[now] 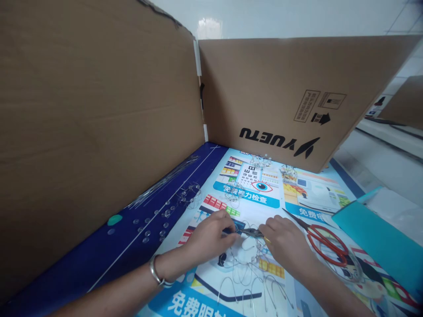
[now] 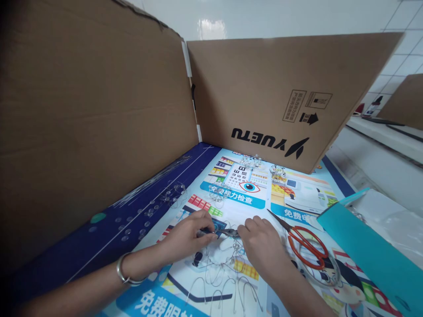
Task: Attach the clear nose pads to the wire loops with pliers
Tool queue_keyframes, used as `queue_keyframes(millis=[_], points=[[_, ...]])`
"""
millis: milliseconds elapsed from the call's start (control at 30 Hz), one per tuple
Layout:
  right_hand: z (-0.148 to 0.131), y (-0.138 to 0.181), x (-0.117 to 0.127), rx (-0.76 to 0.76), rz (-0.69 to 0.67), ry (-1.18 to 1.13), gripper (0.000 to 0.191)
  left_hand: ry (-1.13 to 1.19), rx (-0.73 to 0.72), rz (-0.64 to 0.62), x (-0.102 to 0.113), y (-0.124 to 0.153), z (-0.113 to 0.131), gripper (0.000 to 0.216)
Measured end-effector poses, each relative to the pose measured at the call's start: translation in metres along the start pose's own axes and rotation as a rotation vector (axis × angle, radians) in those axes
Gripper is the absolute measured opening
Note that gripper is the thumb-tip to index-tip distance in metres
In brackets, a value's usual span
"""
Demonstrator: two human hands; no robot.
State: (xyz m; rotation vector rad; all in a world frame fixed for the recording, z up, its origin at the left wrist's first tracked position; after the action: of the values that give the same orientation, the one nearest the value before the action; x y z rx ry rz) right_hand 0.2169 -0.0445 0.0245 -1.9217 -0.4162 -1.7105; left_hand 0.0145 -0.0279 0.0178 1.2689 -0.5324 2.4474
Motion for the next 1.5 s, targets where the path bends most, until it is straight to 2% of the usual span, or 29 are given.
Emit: queue_keyframes(millis=[200,467,700,800,933,1133,1233,1500], points=[[-0.001,0.0,0.001,0.004,0.019,0.001,0.013,-0.042,-0.006,0.052,-0.004,0.0,0.002,0.006],[0.0,0.001,0.0,0.007,0.02,0.005,0.013,0.127,-0.026,0.051,-0.006,-0.008,-0.005,0.017],[-0.003,0.0,0.002,0.033,0.029,0.038,0.013,0.124,-0.119,-0.004,-0.01,-0.021,-0.014,0.02],[-0.002,0.001,0.001,0.037,0.034,0.062,0.013,0.142,-0.151,0.008,-0.01,-0.025,-0.019,0.015],[-0.002,0.0,0.001,0.04,0.033,0.061,0.013,0.134,-0.321,-0.057,-0.006,-0.031,-0.019,0.021],[0.0,-0.001,0.002,0.034,0.023,0.033,0.013,-0.188,-0.63,-0.199,0.0,-0.04,-0.011,0.033],[0.0,-0.002,0.002,0.039,0.019,0.022,0.012,-0.233,-0.674,-0.192,0.001,-0.042,-0.011,0.032],[-0.001,-0.001,0.003,0.008,-0.002,-0.017,0.015,-0.029,-0.646,-0.158,0.002,-0.043,-0.012,0.029]])
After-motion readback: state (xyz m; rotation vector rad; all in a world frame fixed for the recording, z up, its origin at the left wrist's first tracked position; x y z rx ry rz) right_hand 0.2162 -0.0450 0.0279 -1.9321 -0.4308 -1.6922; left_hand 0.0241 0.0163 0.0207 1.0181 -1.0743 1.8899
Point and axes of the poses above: each hand's wrist, its own y-axis away from the middle knuckle, its own x-axis out of the back of the hand, z = x × y, the point moved 3 cm from there along -y, towards the middle knuckle, and after that the axes turned 10 degrees about -y, right-handed, at the moved point
